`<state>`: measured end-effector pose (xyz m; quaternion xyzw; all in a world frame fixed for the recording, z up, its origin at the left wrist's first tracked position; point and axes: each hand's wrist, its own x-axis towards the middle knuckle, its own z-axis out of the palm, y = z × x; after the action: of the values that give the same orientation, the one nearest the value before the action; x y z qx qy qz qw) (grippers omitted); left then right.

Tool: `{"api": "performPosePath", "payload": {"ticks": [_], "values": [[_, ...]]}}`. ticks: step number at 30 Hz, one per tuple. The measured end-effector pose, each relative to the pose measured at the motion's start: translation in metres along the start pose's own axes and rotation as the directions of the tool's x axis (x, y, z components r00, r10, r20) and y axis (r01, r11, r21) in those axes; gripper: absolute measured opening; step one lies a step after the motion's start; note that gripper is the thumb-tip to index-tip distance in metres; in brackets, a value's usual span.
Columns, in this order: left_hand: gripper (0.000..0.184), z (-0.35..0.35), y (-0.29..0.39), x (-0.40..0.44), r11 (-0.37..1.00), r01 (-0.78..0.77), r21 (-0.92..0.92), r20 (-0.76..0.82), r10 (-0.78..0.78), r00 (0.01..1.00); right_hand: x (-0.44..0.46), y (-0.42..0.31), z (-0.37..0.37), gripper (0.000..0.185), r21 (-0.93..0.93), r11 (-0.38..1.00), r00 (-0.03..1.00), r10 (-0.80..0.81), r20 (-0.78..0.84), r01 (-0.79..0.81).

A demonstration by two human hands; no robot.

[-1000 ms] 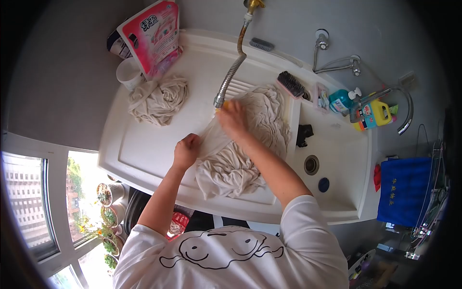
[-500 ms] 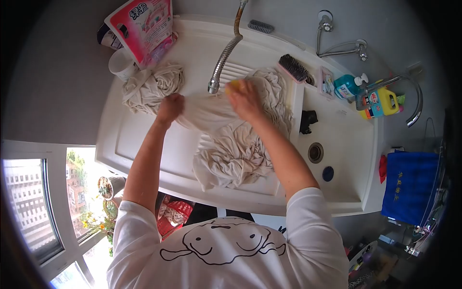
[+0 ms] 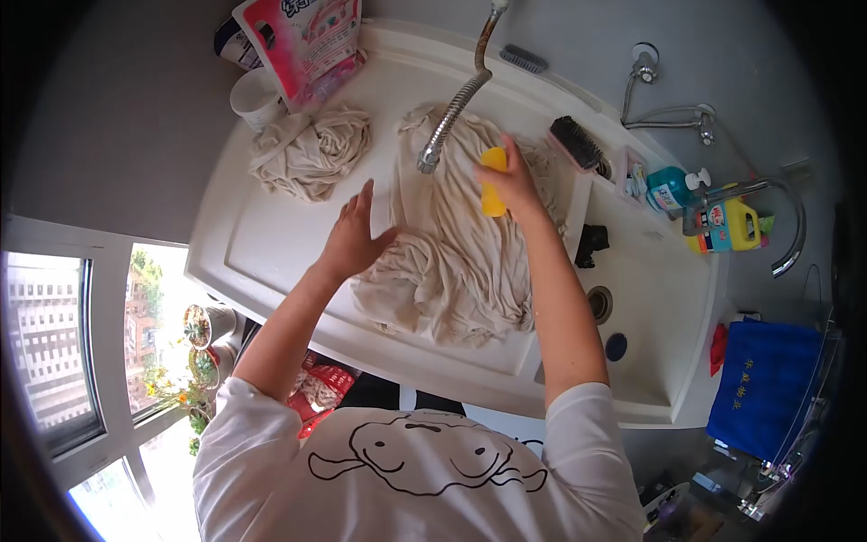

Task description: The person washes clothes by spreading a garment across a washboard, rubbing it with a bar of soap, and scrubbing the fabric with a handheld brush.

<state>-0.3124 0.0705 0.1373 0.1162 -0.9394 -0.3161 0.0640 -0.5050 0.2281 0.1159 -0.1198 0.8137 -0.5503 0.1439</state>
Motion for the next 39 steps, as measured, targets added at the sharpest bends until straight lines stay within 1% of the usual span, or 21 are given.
{"api": "performPosePath", "payload": {"ticks": [1,2,4,5,9,11,14,16,17,18,19,20,22,23,25,27,30,33,36,37,39], "values": [[0.057,-0.004,0.003,-0.029,1.0,0.005,0.025,0.106,-0.008,0.994,0.006,0.007,0.017,0.055,-0.599,0.785,0.983,-0.183,0.018,0.157],[0.057,-0.008,0.001,-0.034,1.0,0.009,0.028,0.112,-0.012,0.994,0.013,0.0,0.023,0.055,-0.595,0.789,0.984,-0.178,0.02,0.154],[0.036,-0.02,0.004,-0.039,0.994,0.0,-0.105,0.232,0.024,0.972,0.025,-0.025,0.026,0.053,-0.825,0.487,0.942,0.011,0.335,0.288],[0.02,-0.031,0.009,-0.03,0.977,0.081,-0.196,0.109,-0.061,0.992,0.027,-0.031,0.019,0.053,-0.825,0.487,0.943,0.011,0.333,0.286],[0.017,-0.058,0.029,-0.011,0.976,-0.002,-0.217,-0.253,-0.054,0.966,0.056,-0.03,-0.043,0.043,-0.735,0.672,0.995,0.026,-0.092,-0.086],[0.021,-0.049,0.033,-0.017,0.932,-0.323,0.165,-0.358,0.362,0.861,0.069,-0.004,-0.069,0.046,-0.573,0.768,0.901,0.013,-0.433,-0.286],[0.025,-0.008,0.029,-0.053,0.953,-0.267,0.14,0.045,0.263,0.964,0.057,0.0,-0.078,0.048,-0.647,0.67,0.865,-0.014,-0.501,-0.364],[0.027,0.012,0.022,-0.068,0.966,-0.229,0.118,0.083,0.22,0.972,0.012,-0.02,-0.045,0.049,-0.727,0.687,0.91,-0.291,-0.296,-0.017],[0.029,0.017,0.023,-0.07,0.973,-0.209,0.101,0.063,0.203,0.977,-0.014,-0.021,-0.017,0.049,-0.601,0.778,0.919,-0.353,-0.178,0.182],[0.029,0.019,0.024,-0.07,0.974,-0.206,0.096,0.06,0.201,0.978,-0.038,-0.004,0.017,0.048,-0.562,0.674,0.81,-0.586,-0.012,0.479],[0.032,0.019,0.026,-0.071,0.978,-0.191,0.086,0.07,0.185,0.98,-0.068,-0.019,0.035,0.046,-0.374,0.636,0.738,-0.601,0.308,0.675],[0.036,0.019,0.027,-0.071,0.981,-0.177,0.079,0.078,0.17,0.982,-0.066,-0.017,0.035,0.046,-0.373,0.636,0.737,-0.601,0.31,0.675],[0.037,0.015,0.027,-0.07,0.983,-0.162,0.091,0.121,0.151,0.981,-0.057,-0.005,0.042,0.041,-0.597,0.257,0.599,-0.634,0.49,0.76],[0.038,0.013,0.028,-0.073,0.984,-0.148,0.098,0.157,0.132,0.979,-0.025,0.005,0.022,0.036,-0.688,0.365,0.74,-0.556,0.379,0.627],[0.04,0.012,0.028,-0.074,0.984,-0.154,0.086,0.167,0.138,0.976,0.014,0.023,-0.016,0.036,-0.82,0.478,0.856,-0.516,0.025,0.313],[0.041,0.009,0.028,-0.077,0.984,-0.161,0.075,0.184,0.145,0.972,0.004,0.015,-0.003,0.038,-0.872,0.445,0.923,-0.385,0.02,0.204],[0.047,0.01,0.03,-0.081,0.984,-0.143,0.105,0.218,0.117,0.969,-0.061,-0.01,0.059,0.038,-0.673,0.597,0.898,-0.333,0.288,0.437],[0.05,0.011,0.027,-0.086,0.972,-0.19,0.14,0.138,0.171,0.975,-0.073,-0.015,0.085,0.045,-0.44,0.451,0.63,-0.541,0.558,0.777],[0.049,0.006,0.022,-0.081,0.981,-0.163,0.106,0.179,0.142,0.973,0.001,-0.012,0.046,0.032,-0.717,0.463,0.784,-0.591,0.187,0.52],[0.048,0.004,0.021,-0.08,0.987,-0.148,0.062,0.21,0.132,0.969,0.007,-0.016,0.046,0.027,-0.745,0.557,0.89,-0.444,0.105,0.367],[0.048,0.003,0.019,-0.078,0.983,-0.169,0.074,0.198,0.152,0.968,-0.038,-0.013,0.066,0.028,-0.645,0.559,0.852,-0.382,0.358,0.522]]}}
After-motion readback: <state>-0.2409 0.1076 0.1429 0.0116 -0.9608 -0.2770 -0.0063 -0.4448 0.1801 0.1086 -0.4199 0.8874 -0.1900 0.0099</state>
